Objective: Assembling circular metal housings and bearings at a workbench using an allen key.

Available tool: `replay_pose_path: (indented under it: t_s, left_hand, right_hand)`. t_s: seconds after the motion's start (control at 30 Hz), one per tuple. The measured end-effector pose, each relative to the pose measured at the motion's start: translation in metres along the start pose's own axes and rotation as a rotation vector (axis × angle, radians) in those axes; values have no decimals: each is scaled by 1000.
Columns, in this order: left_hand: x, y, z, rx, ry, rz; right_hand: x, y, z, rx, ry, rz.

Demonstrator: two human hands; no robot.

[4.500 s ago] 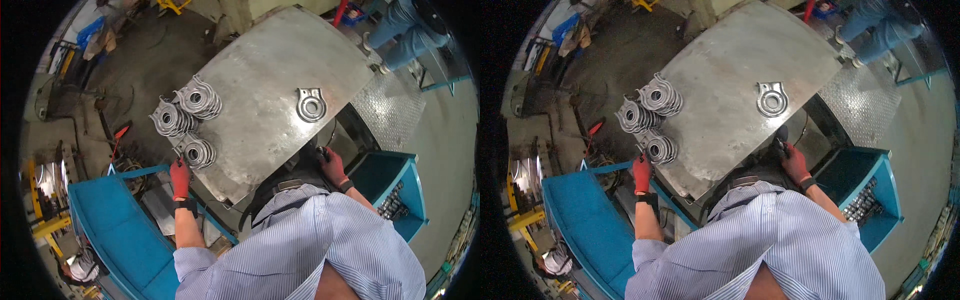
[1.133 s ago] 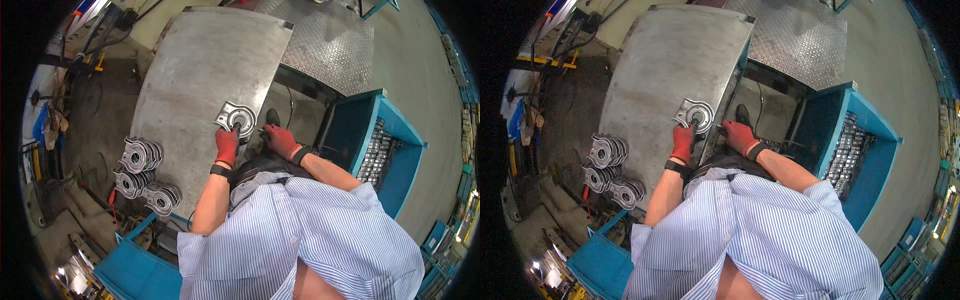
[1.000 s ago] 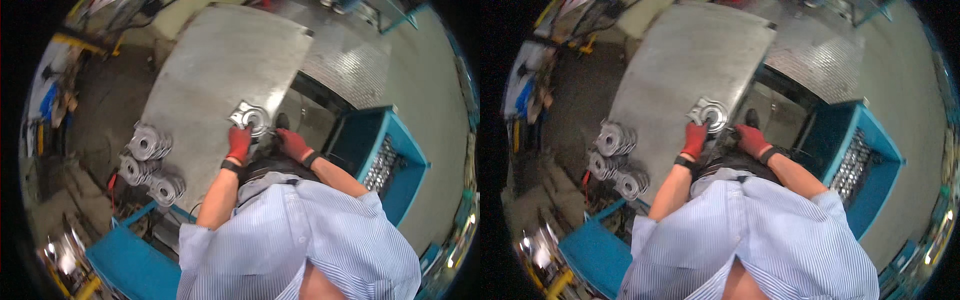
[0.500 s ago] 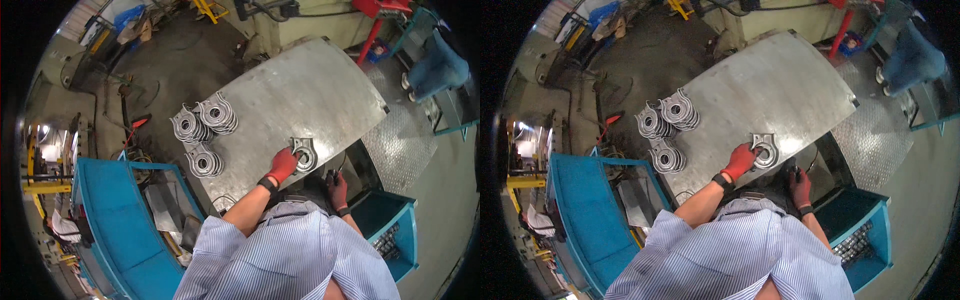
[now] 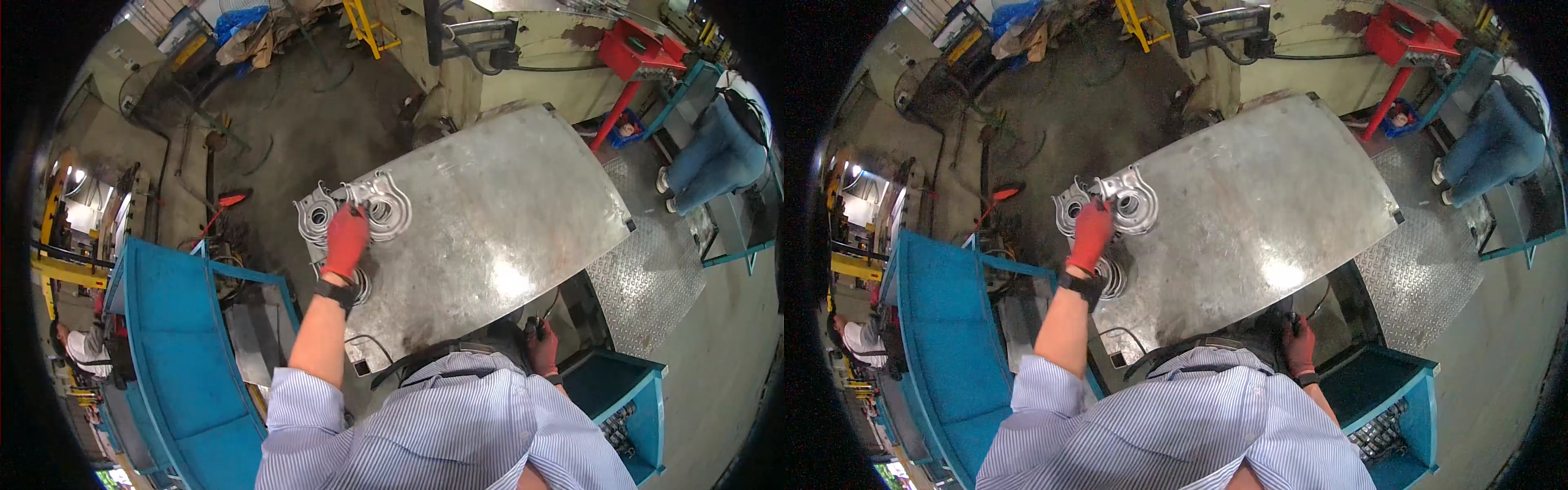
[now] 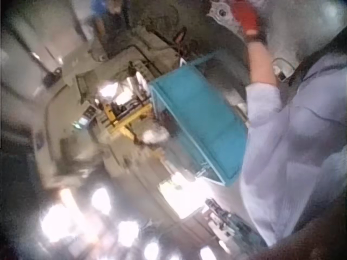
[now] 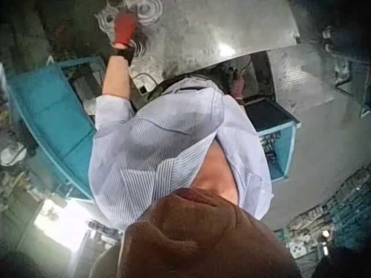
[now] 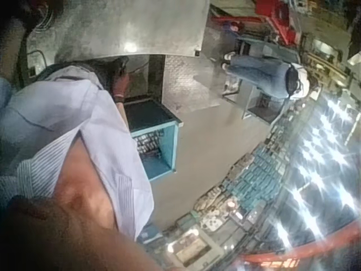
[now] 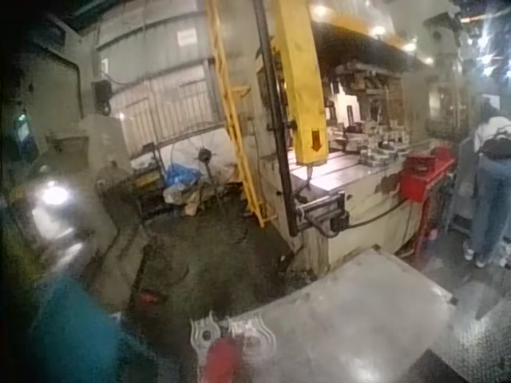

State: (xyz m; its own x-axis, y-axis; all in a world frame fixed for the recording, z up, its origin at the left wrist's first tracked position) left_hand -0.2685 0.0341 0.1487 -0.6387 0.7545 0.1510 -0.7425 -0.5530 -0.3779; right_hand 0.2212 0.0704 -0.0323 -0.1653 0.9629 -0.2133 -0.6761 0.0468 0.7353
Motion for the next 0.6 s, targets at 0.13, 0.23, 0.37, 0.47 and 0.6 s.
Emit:
replay_pose_path:
  t_s: [0.13,0.23,0.37,0.47,0.6]
  left_hand:
    - [34,35,-4,37,-70,-69]
    - [37,46,-16,121,-99,-93]
    - [32,25,-12,166,-108,-168]
    - [28,56,-22,162,-81,-253]
    - [31,35,-8,162,-53,-247]
  right_hand:
    - [-1,15,4,36,-3,2]
    - [-4,1,1,53,-9,-56]
    - [-9,-7,4,85,-35,-55]
    - [-19,18,14,66,-58,-110]
    - [-22,14,20,5,-78,-141]
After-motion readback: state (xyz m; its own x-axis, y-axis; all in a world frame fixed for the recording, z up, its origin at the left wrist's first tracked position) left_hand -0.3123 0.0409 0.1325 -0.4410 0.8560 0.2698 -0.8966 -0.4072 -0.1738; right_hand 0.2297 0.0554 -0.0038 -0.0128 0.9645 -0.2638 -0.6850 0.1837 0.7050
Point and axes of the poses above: each hand's wrist, its own x-axis towards the middle knuckle, its own z-axis out of the back of the hand, y = z × x, the point moved 4 cm from there along x, towards the middle knuckle, and after that the axes turned 10 degrees about -z, right-handed, at the moved point
